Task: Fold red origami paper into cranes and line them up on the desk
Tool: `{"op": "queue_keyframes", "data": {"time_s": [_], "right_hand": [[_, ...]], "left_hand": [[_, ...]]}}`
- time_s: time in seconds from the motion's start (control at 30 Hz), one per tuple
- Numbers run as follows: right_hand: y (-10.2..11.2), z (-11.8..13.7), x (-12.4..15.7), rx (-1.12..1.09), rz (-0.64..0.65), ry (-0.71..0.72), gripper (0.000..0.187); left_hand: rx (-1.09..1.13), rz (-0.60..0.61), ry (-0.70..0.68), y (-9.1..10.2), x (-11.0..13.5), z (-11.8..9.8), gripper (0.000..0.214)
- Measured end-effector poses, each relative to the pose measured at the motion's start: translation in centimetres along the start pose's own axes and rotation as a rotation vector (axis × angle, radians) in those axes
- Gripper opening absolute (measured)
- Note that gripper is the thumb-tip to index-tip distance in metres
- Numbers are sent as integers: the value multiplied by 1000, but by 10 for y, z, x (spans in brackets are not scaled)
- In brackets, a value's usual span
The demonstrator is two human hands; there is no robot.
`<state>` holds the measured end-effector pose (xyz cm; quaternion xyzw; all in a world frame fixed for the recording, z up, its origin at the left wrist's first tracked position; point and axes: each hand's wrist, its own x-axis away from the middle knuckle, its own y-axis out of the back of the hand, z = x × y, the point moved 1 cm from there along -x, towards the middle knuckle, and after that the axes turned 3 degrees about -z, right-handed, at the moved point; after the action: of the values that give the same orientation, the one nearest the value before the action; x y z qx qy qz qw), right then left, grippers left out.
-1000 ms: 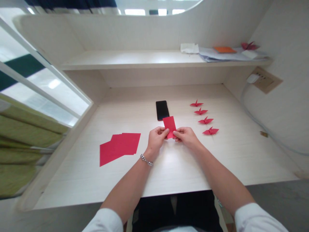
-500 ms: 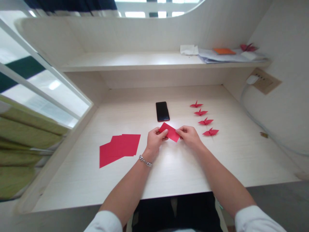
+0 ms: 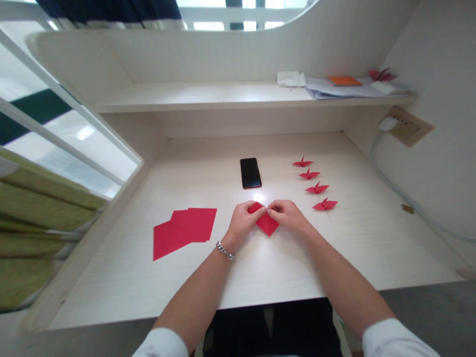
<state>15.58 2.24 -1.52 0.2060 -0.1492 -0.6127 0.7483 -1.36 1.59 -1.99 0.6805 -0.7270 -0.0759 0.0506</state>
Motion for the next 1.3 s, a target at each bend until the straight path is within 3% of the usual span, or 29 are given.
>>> {"op": "queue_keyframes", "data": {"time_s": [0.1, 0.27, 0.33, 0.4, 0.47, 0.53, 0.67, 0.77, 0.87, 0.97, 1.1, 1.2, 1.3], "right_hand": [[-1, 0, 0, -8, -18, -30, 14], [12, -9, -4, -81, -30, -80, 11], [15, -13, -6, -111, -88, -125, 12], [11, -14, -8, -242, -164, -142, 16], [2, -13, -8, -405, -100, -127, 26], [-5, -12, -8, -435, -91, -98, 30], [-4, -11, -6, -304, -166, -53, 24], [2, -8, -3, -135, -110, -10, 19], [5, -3, -1, -32, -42, 37, 15], [9, -5, -2, -48, -52, 8, 16], [22, -20, -6, -151, -123, -100, 19], [30, -25, -6, -192, -212, -140, 22], [28, -20, -2, -178, -159, -121, 22]], "left_hand": [[-9, -41, -31, 0, 1, -3, 25], [121, -299, 5, 11, -6, 3, 28], [225, -393, 16, 15, -9, 6, 30], [303, -409, 37, 13, -10, 8, 33], [342, -391, 50, 9, -9, 8, 34], [340, -314, 65, 4, -7, 7, 33], [135, -131, 43, 7, -3, 0, 25], [-39, 38, -37, 13, 0, -7, 18], [-149, 127, -121, 14, 3, -12, 15], [-211, 144, -136, 18, 4, -12, 14], [-221, 157, -76, 38, 0, -6, 12], [-182, 43, -17, 52, -3, -3, 9], [-38, -13, -1, 47, -1, -6, 13]]}}
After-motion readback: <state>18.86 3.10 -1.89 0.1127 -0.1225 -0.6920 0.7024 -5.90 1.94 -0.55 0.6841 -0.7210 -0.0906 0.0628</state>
